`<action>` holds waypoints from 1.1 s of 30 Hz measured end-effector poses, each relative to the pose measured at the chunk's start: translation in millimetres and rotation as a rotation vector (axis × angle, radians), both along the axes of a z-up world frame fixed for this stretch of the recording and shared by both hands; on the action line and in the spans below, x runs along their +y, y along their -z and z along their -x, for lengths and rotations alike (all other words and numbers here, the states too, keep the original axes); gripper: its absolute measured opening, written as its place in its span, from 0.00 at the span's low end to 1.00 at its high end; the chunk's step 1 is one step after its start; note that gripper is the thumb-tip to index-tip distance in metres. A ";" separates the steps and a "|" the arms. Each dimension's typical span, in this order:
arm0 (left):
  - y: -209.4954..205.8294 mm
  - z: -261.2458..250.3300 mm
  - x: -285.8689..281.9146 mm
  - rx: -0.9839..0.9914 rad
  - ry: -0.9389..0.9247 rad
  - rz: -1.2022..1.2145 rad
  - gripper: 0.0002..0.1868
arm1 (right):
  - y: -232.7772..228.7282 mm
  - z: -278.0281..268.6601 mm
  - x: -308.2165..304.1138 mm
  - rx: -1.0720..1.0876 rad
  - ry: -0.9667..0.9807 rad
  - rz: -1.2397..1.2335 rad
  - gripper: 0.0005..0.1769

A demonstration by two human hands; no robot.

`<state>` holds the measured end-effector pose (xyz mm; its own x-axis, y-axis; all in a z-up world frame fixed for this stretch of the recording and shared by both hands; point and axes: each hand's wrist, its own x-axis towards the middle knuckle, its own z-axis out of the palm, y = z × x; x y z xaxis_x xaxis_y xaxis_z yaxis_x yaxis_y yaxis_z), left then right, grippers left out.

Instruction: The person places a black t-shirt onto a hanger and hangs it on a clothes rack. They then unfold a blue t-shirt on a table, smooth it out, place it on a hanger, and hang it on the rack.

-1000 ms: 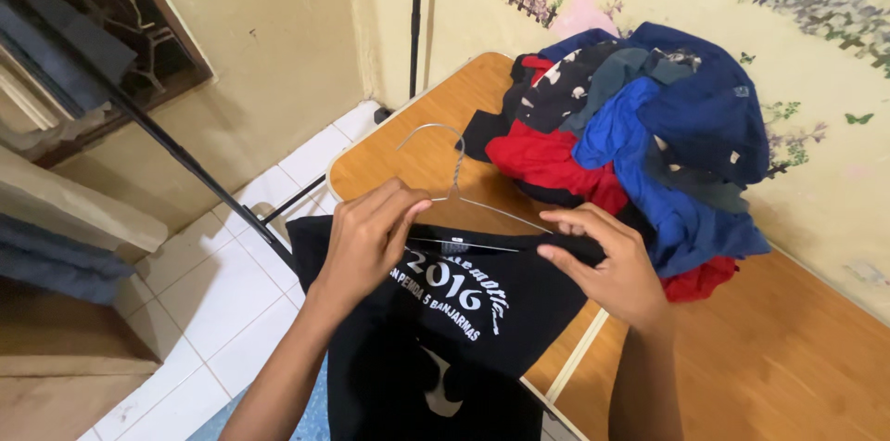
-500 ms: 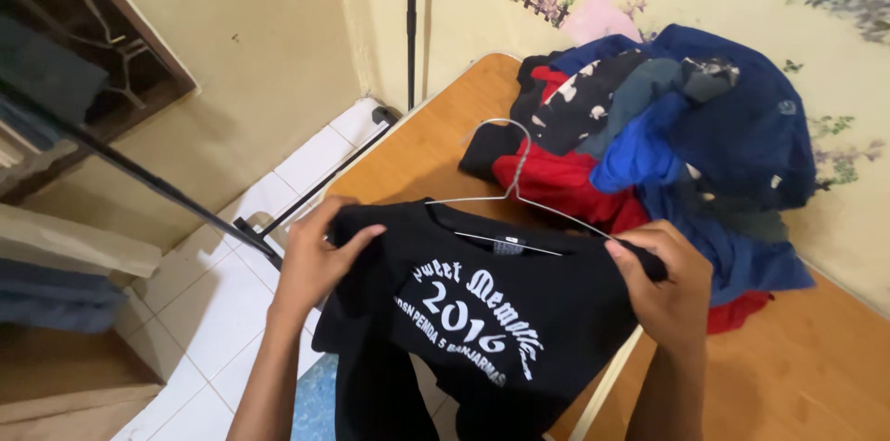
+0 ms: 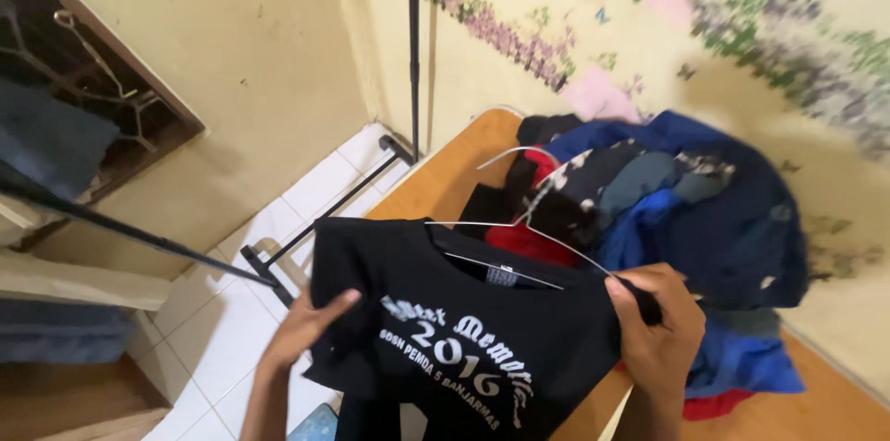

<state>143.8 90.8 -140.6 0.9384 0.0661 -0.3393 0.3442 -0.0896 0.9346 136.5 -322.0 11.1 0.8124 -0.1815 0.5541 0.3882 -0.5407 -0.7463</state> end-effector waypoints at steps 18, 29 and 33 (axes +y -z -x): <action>-131.1 -31.2 -10.8 -0.038 -0.157 -0.149 0.15 | -169.2 17.0 25.8 0.123 0.056 -0.024 0.03; -170.1 -40.9 51.4 -0.177 -0.325 -0.405 0.25 | -186.9 22.2 53.4 0.216 0.146 -0.126 0.03; -153.8 -36.9 28.5 0.061 -0.067 0.050 0.23 | -187.5 8.8 67.9 0.164 0.208 -0.034 0.03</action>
